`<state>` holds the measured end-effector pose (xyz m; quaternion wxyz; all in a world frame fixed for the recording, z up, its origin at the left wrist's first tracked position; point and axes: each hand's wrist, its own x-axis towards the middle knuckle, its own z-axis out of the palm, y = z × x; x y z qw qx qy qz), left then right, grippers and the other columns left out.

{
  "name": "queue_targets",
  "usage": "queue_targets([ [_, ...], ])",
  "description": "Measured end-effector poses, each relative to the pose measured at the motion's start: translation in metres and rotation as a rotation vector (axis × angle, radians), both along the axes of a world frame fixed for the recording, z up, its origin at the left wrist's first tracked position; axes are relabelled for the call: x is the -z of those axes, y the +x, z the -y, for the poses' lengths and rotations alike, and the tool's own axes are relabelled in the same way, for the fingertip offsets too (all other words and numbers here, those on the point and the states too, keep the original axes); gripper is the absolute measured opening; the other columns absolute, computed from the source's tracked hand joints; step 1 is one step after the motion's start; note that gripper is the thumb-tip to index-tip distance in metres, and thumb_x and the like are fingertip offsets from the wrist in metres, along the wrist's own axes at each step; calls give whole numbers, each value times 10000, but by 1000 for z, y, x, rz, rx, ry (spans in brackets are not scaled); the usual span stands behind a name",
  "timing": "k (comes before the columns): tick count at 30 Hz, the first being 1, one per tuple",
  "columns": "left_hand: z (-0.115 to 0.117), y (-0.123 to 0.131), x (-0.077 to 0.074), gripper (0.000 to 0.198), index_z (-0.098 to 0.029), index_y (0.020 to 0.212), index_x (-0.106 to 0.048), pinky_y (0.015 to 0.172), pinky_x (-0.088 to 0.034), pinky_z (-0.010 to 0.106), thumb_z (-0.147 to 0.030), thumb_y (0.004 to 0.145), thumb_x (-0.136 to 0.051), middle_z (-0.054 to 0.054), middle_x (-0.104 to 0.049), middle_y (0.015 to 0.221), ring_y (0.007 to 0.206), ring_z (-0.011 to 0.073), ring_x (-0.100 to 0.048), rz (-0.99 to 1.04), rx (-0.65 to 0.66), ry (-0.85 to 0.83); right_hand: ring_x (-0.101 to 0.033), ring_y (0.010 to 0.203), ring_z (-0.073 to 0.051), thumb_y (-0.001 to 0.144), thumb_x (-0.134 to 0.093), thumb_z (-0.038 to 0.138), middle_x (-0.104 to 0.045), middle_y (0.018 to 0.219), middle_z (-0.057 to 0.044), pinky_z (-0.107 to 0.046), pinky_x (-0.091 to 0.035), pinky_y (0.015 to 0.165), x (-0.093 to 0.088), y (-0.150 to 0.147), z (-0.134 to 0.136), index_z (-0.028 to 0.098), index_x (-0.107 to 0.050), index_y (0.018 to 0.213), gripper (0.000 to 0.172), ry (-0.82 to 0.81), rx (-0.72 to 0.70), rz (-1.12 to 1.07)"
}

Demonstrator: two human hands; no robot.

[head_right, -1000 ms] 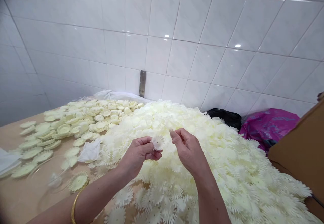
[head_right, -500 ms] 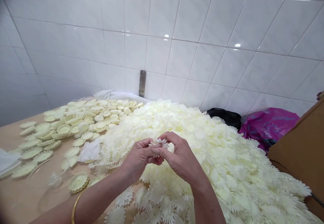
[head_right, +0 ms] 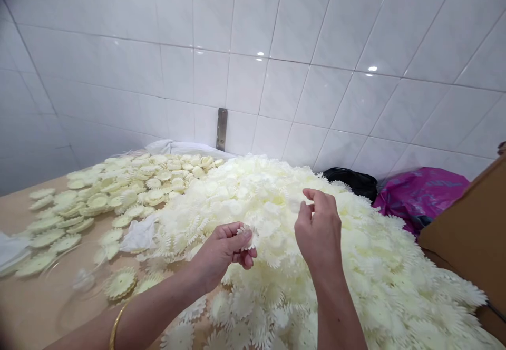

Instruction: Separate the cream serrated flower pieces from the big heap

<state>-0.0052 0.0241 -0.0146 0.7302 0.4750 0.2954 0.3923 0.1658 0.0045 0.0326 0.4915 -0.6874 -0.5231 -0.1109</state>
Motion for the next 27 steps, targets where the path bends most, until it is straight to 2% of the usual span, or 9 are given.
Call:
queue_targets([
  [4, -2, 1, 4, 282, -149, 553, -457, 484, -359, 217, -344, 708, -590, 1, -522, 492, 416, 65, -444, -63, -65, 67, -563, 767, -202, 767, -455, 287, -624, 840, -63, -319, -414, 688, -6, -16, 8, 185, -583, 838, 178, -28, -124, -99],
  [6, -2, 0, 5, 307, -155, 536, -441, 461, -332, 212, -361, 700, -598, -10, -497, 463, 408, 63, -418, -69, -94, 89, -567, 768, -197, 773, -483, 335, -626, 788, -44, -305, -416, 689, -12, -20, 13, 188, -587, 770, 180, -86, -249, -134],
  [11, -2, -1, 3, 360, -169, 517, -406, 407, -259, 204, -377, 611, -684, -51, -401, 418, 399, 63, -364, -53, -143, 64, -524, 639, -134, 754, -537, 387, -577, 680, 8, -256, -406, 614, -23, -28, 25, 190, -549, 681, 210, -404, -588, -71],
  [15, 0, -2, -2, 430, -173, 492, -352, 394, -209, 201, -396, 573, -711, -74, -323, 412, 381, 47, -309, -40, -128, 32, -474, 567, -118, 683, -616, 380, -518, 607, 28, -232, -365, 513, -19, -35, 22, 190, -506, 623, 228, -580, -663, -56],
  [17, 1, -2, -3, 434, -172, 495, -363, 387, -184, 205, -408, 551, -723, -79, -307, 413, 366, 40, -285, -37, -90, 2, -514, 613, -141, 664, -637, 352, -541, 616, 19, -250, -393, 550, -14, -38, 18, 190, -498, 611, 220, -598, -706, -104],
  [19, 1, -2, -3, 419, -169, 497, -396, 382, -172, 212, -443, 560, -707, -81, -295, 397, 348, 37, -265, -30, -30, -6, -555, 642, -160, 678, -626, 339, -573, 615, 9, -281, -426, 603, -9, -40, 14, 191, -496, 615, 207, -621, -821, -200],
  [23, -1, -2, -2, 458, -156, 514, -459, 392, -230, 210, -584, 624, -580, -57, -347, 408, 358, 50, -333, 15, 59, 5, -603, 624, -171, 725, -584, 361, -598, 580, 10, -323, -456, 659, -7, -43, 10, 197, -455, 608, 238, -659, -1053, -405],
  [25, -2, -2, -1, 470, -147, 570, -505, 426, -302, 210, -610, 643, -537, -27, -432, 465, 415, 71, -419, 48, 75, -15, -607, 601, -169, 740, -568, 386, -595, 569, 14, -322, -457, 652, -8, -42, 10, 198, -444, 604, 263, -644, -1086, -451],
  [27, -2, -2, -2, 427, -140, 626, -534, 467, -353, 216, -565, 648, -572, -8, -485, 530, 480, 87, -474, 67, 86, -13, -598, 598, -162, 747, -563, 396, -593, 577, 12, -314, -446, 654, -9, -40, 10, 190, -473, 611, 263, -607, -1048, -432],
])
